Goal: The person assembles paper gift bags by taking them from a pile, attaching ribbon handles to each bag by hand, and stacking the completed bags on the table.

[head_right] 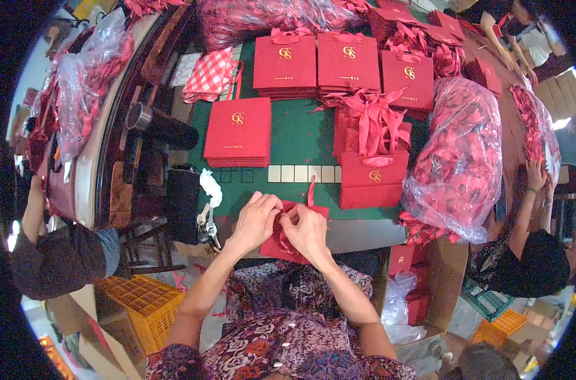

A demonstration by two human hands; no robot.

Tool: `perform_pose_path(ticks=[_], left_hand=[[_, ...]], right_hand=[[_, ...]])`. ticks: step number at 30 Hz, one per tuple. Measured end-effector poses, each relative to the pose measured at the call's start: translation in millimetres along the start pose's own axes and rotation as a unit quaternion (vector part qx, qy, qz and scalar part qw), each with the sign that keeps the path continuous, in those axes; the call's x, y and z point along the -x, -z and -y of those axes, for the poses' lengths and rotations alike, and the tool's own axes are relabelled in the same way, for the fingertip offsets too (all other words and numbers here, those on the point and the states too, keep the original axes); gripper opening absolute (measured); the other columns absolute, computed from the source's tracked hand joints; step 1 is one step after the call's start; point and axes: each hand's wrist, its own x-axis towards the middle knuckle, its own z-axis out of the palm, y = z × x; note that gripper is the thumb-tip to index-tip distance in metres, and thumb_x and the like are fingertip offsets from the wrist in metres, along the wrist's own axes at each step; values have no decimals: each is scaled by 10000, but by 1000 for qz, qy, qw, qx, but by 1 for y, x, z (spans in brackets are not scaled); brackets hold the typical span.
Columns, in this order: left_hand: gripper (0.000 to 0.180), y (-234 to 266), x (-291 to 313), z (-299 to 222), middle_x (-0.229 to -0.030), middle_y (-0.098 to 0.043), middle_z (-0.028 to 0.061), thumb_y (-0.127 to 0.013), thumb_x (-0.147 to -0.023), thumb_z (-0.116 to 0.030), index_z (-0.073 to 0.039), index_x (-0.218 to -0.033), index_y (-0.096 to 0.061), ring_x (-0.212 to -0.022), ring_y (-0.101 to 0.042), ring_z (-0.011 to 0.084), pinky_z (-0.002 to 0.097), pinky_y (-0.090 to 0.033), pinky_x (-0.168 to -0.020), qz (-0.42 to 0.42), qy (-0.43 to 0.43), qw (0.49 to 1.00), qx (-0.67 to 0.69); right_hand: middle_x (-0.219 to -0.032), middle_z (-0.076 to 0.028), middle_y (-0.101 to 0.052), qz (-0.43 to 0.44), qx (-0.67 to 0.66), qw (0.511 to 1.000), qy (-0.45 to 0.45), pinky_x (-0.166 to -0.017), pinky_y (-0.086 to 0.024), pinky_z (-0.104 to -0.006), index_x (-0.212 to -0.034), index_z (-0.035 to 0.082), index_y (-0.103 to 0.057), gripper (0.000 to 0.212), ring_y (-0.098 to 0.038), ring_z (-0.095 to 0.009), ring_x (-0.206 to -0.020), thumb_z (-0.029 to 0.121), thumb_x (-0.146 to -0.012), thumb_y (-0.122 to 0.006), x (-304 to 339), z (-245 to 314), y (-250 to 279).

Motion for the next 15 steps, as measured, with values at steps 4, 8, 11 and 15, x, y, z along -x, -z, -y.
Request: perform_pose_path(ticks=[4, 8, 11, 15], left_hand=[[86, 0, 1, -6, -912, -627, 133, -588, -862, -4, -29, -938, -559, -897, -560, 346, 435, -477, -786, -2, 24, 999, 27], [85, 2, 3, -5, -908, -622, 142, -578, -869, -6, -23, -946, -546, -886, -554, 354, 445, -467, -780, -1, 37, 998, 47], [76, 1, 4, 2, -893, -619, 148, -584, -869, -20, -15, -932, -542, -871, -553, 352, 449, -459, -772, -1, 18, 997, 69], [101, 3, 3, 1, -874, -614, 145, -622, -862, -62, -17, -913, -547, -847, -549, 343, 451, -452, -763, 0, 32, 996, 89]], right_hand=[[-691, -158, -699, 13, 0, 1000, 16, -620, -545, -395, -795, 0, -688, 195, -702, -295, -639, 193, -823, -698, 0, -2, -3], [-692, -161, -698, 3, -19, 1000, 24, -606, -544, -389, -787, 0, -682, 187, -702, -287, -633, 180, -836, -694, 1, 2, 0], [-705, -128, -701, -13, -2, 999, 44, -600, -533, -373, -834, 26, -689, 170, -699, -273, -643, 182, -831, -754, 4, -1, -1], [-756, -106, -698, -40, 30, 996, 76, -609, -525, -367, -877, 40, -687, 172, -689, -264, -661, 176, -818, -774, 4, 2, 5]])
